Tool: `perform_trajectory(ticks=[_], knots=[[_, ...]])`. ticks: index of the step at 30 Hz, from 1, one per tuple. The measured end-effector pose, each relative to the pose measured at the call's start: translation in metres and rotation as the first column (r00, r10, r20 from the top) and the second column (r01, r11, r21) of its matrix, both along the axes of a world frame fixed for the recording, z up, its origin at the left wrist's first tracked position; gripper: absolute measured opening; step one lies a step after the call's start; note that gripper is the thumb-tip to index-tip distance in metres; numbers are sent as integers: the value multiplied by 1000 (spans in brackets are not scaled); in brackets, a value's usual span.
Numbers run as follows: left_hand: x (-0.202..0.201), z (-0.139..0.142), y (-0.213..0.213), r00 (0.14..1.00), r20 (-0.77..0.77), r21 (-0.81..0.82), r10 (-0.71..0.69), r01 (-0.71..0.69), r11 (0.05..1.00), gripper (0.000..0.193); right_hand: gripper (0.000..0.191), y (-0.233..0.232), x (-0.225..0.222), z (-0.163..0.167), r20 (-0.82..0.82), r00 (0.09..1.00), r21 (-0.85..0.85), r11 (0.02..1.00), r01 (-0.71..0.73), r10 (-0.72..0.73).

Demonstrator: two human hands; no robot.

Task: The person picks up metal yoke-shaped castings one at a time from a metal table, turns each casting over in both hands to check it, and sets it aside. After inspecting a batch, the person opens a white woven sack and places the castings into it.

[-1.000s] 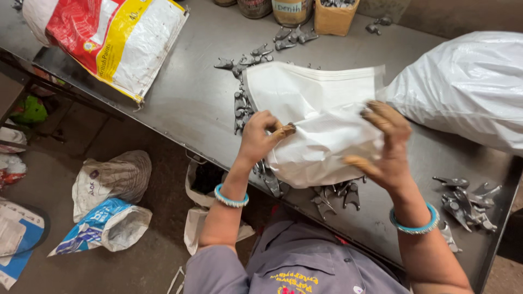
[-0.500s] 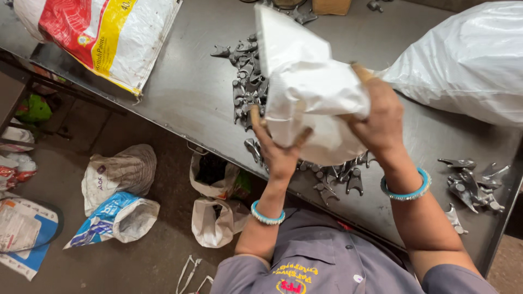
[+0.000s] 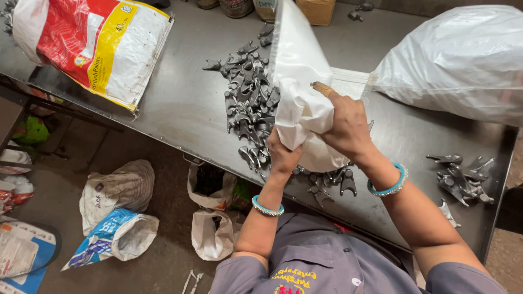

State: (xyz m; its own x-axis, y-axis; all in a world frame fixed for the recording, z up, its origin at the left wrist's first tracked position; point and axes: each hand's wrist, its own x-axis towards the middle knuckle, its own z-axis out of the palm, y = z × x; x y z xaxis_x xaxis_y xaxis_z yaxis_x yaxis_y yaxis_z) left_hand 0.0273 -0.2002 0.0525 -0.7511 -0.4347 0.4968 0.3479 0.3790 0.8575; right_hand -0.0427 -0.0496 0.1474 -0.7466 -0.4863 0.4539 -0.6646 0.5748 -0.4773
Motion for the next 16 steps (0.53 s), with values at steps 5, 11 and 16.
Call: perform_trajectory(ticks=[5, 11, 16], knots=[[4, 33, -27, 969, -98, -276, 227, -245, 929, 51, 42, 30, -21, -9, -337, 912, -62, 972, 225, -233], [22, 84, -63, 923, -189, -544, 335, -383, 747, 74, 40, 63, -30, 17, -631, 683, -183, 926, 331, -369], [36, 104, -74, 836, -386, -664, 389, -545, 512, 64, 29, 91, -26, 9, -605, 724, -155, 941, 299, -330]])
